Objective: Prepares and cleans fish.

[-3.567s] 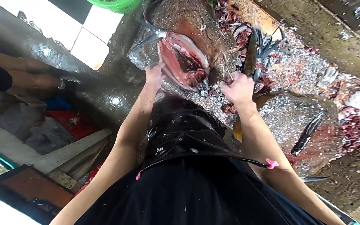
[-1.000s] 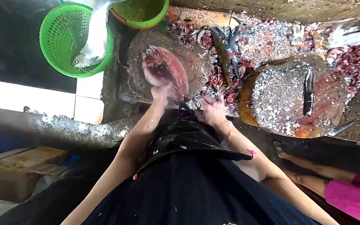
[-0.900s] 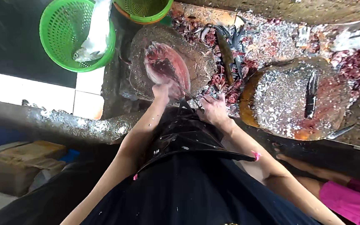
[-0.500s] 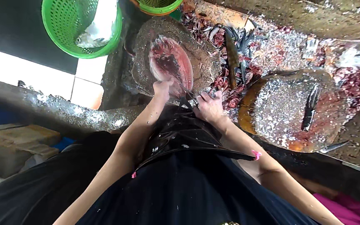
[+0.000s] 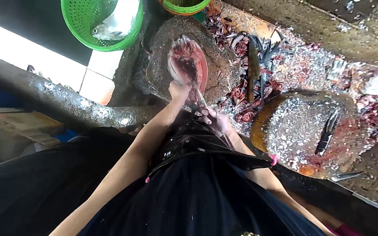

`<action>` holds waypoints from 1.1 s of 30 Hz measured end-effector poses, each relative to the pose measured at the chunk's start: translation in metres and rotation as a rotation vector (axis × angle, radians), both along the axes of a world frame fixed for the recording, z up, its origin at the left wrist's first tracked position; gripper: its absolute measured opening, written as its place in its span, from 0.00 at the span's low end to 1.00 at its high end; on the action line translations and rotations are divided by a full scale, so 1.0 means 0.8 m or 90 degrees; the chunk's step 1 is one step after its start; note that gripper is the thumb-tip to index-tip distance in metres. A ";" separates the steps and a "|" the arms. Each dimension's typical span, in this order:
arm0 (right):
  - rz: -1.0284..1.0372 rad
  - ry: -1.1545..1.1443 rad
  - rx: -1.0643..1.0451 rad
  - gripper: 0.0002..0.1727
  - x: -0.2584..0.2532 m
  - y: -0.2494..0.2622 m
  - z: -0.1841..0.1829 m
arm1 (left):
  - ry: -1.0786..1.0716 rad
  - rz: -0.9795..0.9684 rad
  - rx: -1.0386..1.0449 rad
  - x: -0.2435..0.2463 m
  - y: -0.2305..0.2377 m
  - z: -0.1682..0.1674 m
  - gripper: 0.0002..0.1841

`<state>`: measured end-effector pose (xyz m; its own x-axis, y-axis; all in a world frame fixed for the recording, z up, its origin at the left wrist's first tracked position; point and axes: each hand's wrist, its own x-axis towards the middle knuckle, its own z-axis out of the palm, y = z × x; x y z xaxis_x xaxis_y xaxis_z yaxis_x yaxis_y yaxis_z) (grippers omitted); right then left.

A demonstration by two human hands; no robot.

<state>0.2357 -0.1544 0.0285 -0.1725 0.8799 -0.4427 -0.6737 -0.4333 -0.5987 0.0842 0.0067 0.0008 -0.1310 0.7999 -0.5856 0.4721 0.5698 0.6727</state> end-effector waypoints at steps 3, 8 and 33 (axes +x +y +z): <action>-0.081 -0.155 0.125 0.18 0.026 0.011 0.051 | 0.040 -0.035 -0.009 -0.002 0.005 0.003 0.25; 0.209 -1.145 0.240 0.36 0.046 0.014 0.020 | -0.192 0.126 -0.042 -0.014 0.027 -0.010 0.30; -0.054 -0.077 -0.039 0.13 -0.026 0.058 -0.027 | 0.034 0.069 -0.070 -0.006 0.044 0.001 0.25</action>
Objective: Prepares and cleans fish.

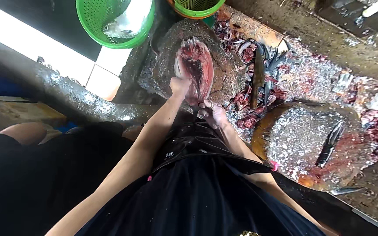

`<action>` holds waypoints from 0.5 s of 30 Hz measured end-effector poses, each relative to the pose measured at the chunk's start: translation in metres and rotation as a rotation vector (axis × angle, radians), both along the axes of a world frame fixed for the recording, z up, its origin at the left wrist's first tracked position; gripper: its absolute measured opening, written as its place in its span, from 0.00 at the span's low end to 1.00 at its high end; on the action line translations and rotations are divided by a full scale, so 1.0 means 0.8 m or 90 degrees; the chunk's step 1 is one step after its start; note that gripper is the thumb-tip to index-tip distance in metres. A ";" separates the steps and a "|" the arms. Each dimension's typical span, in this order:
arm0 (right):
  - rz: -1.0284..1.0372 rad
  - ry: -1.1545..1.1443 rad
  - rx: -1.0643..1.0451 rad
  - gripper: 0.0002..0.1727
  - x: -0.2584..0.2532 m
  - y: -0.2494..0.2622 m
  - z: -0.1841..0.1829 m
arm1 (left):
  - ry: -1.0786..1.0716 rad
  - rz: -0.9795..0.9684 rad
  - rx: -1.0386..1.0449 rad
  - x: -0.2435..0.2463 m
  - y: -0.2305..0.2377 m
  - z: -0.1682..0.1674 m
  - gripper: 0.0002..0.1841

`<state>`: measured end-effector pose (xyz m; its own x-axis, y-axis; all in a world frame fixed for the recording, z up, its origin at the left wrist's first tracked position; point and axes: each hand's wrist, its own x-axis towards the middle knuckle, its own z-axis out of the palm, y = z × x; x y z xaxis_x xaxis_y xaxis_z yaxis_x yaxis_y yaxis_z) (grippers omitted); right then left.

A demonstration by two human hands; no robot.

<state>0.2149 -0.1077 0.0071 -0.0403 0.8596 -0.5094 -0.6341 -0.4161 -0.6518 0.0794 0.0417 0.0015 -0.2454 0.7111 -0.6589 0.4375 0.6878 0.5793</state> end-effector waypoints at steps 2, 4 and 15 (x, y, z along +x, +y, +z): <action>-0.022 0.052 0.003 0.13 0.001 -0.002 0.001 | 0.006 -0.002 -0.001 0.002 -0.001 0.001 0.25; -0.053 0.078 0.006 0.13 0.002 -0.002 0.009 | 0.004 0.003 0.001 0.004 -0.002 0.002 0.24; 0.190 -1.024 0.189 0.29 0.121 0.010 0.069 | -0.030 -0.062 0.095 -0.022 0.062 -0.003 0.41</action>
<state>0.3116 -0.0994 0.0621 0.1599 0.9869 -0.0210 0.7943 -0.1413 -0.5909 0.0619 0.0914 -0.0010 -0.1414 0.8206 -0.5537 0.4678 0.5483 0.6932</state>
